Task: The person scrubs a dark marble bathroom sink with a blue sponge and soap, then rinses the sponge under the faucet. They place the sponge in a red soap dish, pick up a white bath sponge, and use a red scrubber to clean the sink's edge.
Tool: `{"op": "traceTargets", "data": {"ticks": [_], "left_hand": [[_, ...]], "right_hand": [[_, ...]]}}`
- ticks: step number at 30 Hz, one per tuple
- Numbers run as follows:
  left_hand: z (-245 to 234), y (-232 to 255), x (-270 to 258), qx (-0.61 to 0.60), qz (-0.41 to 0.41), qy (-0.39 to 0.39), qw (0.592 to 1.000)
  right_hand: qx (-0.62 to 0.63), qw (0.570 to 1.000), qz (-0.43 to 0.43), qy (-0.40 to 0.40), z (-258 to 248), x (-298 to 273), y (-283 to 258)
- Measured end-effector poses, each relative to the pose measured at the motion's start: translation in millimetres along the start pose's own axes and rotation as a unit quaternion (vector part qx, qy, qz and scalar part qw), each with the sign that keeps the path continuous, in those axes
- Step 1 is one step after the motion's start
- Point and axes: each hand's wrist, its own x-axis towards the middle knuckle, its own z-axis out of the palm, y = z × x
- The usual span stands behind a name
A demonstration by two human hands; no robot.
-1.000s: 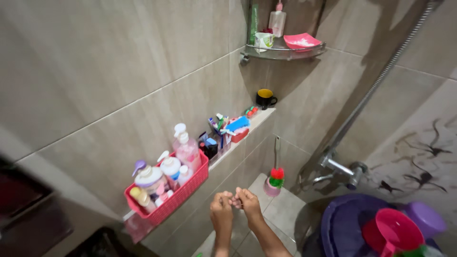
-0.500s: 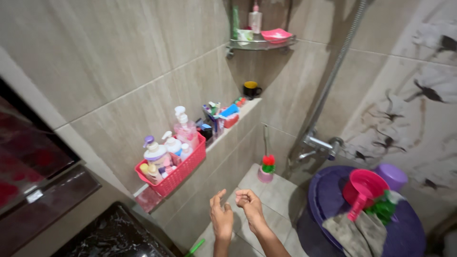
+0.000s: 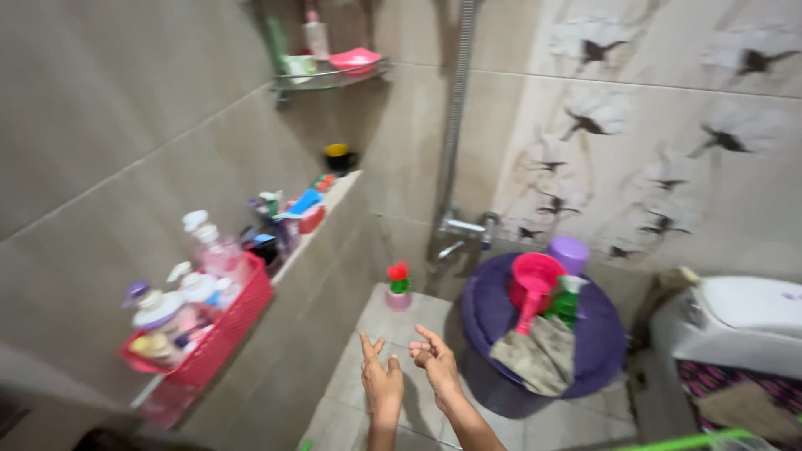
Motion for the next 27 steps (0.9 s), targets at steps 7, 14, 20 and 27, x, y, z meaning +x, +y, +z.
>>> {"op": "traceTargets", "data": {"ticks": [7,14,20,27], "left_hand": [[84,41,-48,-0.024,0.0,-0.048,0.999],[184,75,-125,-0.035,-0.017,-0.105,0.994],[253,98,-197,-0.046,-0.013,-0.129,0.991],[309,125,-271,-0.087,0.008,-0.136,0.987]], "right_hand": [[-0.004,0.998,-0.001,0.064,-105,-24,-25],[0.018,0.995,-0.032,0.09,-233,-59,-42],[-0.009,0.992,-0.023,0.124,-328,-92,-54],[-0.027,0.991,-0.031,0.131,-411,-137,-74]]}}
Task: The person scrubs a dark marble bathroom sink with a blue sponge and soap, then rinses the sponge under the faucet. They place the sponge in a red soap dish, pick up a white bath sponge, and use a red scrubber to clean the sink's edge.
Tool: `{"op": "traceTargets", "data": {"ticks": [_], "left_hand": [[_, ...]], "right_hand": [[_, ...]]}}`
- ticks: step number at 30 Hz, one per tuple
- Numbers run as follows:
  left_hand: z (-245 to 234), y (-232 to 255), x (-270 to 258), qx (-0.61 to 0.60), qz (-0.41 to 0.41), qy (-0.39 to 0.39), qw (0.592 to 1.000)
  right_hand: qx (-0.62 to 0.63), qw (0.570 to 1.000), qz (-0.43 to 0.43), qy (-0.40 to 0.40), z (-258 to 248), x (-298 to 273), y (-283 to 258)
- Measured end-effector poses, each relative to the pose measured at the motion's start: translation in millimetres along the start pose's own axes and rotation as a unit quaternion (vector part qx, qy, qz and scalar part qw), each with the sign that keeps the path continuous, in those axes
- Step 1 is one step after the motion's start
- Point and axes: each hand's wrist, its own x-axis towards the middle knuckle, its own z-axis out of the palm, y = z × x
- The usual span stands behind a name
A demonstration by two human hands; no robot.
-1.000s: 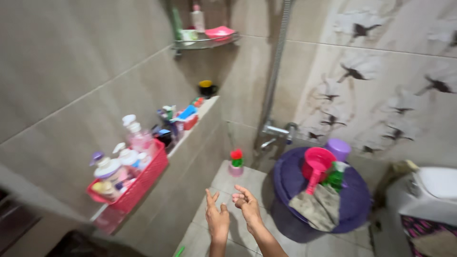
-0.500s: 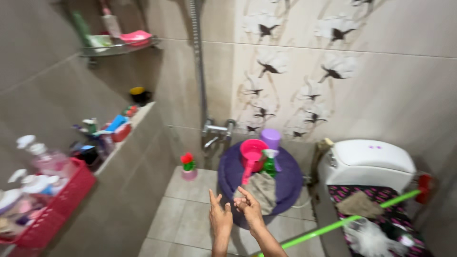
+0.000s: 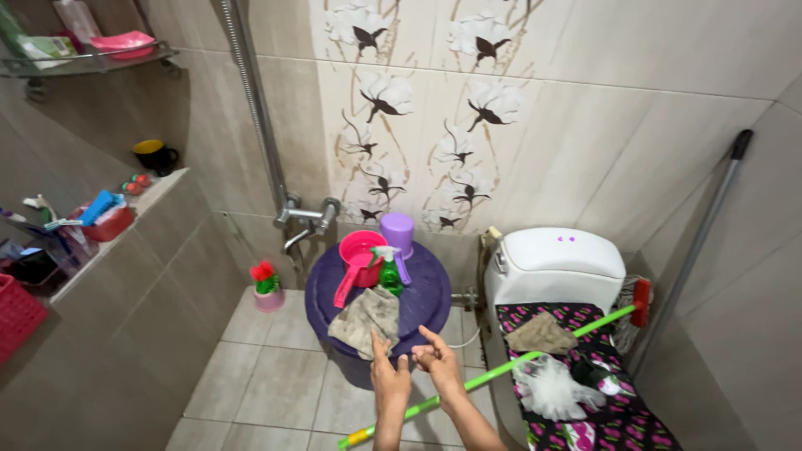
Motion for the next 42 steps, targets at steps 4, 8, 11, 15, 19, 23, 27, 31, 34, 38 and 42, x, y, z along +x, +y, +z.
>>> {"op": "traceTargets", "data": {"ticks": [4,8,11,15,19,23,27,31,34,38,42], "left_hand": [[19,14,-25,0.026,-0.011,-0.019,0.999],[30,20,-42,0.014,0.006,-0.039,0.999],[35,21,-49,0.016,0.007,-0.058,0.998],[31,25,-57,0.026,0.005,-0.086,0.996],[22,30,-67,0.029,0.017,-0.103,0.994],[22,27,-81,0.047,0.016,-0.128,0.99],[25,21,-96,0.023,-0.001,-0.168,0.986],[31,21,-109,-0.002,0.026,-0.189,0.982],[39,23,-114,0.013,0.025,-0.213,0.977],[54,21,-118,0.013,0.027,-0.232,0.972],[75,12,-124,0.036,0.021,-0.243,0.969]], "right_hand": [[0.029,1.0,-0.008,0.007,-34,-11,-3],[0.02,0.999,0.011,0.032,-55,-22,-4],[0.028,0.999,-0.005,0.04,-64,-28,-1],[0.035,0.998,0.0,0.061,-64,-47,0],[0.043,0.996,0.009,0.083,-60,-66,-3],[0.063,0.993,-0.015,0.099,-65,-80,4],[0.079,0.989,-0.029,0.12,-72,-95,15],[0.094,0.986,-0.017,0.138,-86,-106,24],[0.097,0.983,-0.022,0.156,-96,-109,30],[0.093,0.981,-0.022,0.172,-114,-109,35],[0.099,0.978,-0.016,0.182,-130,-108,37]]}}
